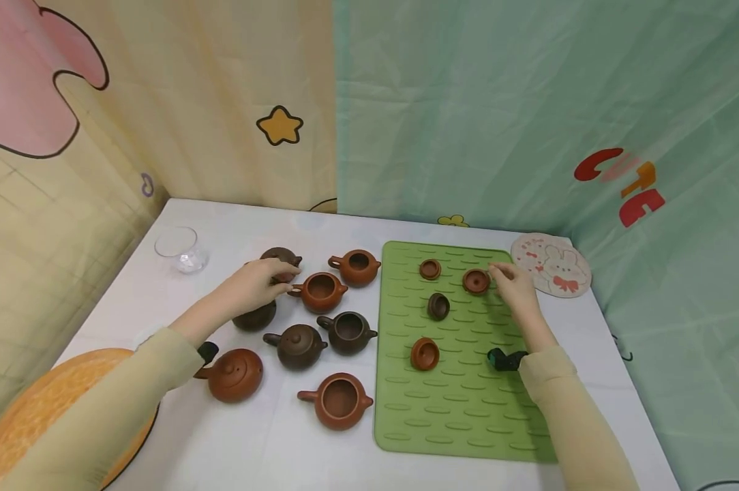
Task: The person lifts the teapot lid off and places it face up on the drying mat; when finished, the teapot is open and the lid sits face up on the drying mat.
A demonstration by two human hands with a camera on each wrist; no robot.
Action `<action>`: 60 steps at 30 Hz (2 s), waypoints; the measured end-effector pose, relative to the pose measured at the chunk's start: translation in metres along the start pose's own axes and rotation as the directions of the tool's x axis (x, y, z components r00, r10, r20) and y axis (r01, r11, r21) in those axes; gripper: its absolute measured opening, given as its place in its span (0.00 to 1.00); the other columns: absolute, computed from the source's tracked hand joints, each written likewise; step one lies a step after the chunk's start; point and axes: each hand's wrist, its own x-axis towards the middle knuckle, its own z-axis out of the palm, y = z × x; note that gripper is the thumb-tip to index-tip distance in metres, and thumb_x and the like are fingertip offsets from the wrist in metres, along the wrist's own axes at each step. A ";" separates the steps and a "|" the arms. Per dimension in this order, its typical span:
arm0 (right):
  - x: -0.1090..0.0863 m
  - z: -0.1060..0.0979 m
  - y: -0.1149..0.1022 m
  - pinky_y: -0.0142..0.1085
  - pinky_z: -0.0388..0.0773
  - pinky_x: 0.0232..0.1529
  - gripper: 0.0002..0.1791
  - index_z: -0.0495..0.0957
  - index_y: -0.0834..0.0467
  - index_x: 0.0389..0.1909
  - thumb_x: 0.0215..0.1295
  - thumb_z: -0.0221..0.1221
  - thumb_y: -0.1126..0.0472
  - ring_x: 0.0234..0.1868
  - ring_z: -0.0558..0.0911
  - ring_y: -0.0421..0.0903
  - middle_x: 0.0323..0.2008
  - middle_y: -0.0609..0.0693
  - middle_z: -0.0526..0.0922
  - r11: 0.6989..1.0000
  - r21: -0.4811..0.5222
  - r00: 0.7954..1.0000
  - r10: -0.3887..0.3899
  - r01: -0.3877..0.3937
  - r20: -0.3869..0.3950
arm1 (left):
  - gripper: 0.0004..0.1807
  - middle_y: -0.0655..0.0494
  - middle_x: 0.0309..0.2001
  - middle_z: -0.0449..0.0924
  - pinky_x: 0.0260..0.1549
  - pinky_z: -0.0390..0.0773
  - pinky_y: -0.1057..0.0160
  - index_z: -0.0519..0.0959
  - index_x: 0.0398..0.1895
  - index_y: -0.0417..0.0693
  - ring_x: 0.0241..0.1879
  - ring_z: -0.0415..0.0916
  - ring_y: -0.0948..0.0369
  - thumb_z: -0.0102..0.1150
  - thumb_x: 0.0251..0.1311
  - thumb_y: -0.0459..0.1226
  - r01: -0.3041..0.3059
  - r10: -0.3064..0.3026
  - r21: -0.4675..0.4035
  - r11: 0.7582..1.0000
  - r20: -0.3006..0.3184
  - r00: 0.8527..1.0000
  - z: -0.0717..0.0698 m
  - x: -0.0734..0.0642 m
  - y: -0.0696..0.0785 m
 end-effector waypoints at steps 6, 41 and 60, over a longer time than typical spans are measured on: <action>-0.029 0.027 -0.039 0.54 0.66 0.65 0.28 0.71 0.57 0.66 0.75 0.50 0.45 0.66 0.70 0.59 0.65 0.60 0.72 0.991 0.021 0.986 -0.131 0.130 0.103 | 0.17 0.49 0.44 0.85 0.41 0.81 0.54 0.83 0.52 0.42 0.43 0.81 0.54 0.66 0.59 0.31 -0.042 0.051 -0.106 0.993 0.077 0.996 0.003 -0.039 0.006; -0.079 0.212 -0.128 0.24 0.74 0.48 0.14 0.84 0.51 0.52 0.66 0.64 0.57 0.50 0.80 0.38 0.51 0.46 0.82 0.583 -0.152 0.480 -0.463 0.798 0.745 | 0.13 0.62 0.29 0.84 0.30 0.77 0.71 0.85 0.45 0.43 0.30 0.76 0.72 0.69 0.54 0.31 -0.037 0.060 -0.144 0.989 0.158 0.986 0.021 -0.050 -0.003; -0.074 0.210 -0.121 0.26 0.74 0.43 0.08 0.81 0.51 0.45 0.67 0.62 0.56 0.42 0.80 0.38 0.46 0.45 0.84 0.744 -0.072 0.596 -0.470 0.665 0.650 | 0.11 0.61 0.29 0.85 0.28 0.76 0.70 0.85 0.41 0.41 0.29 0.76 0.71 0.71 0.53 0.32 -0.028 0.049 -0.136 0.990 0.152 0.987 0.022 -0.048 -0.002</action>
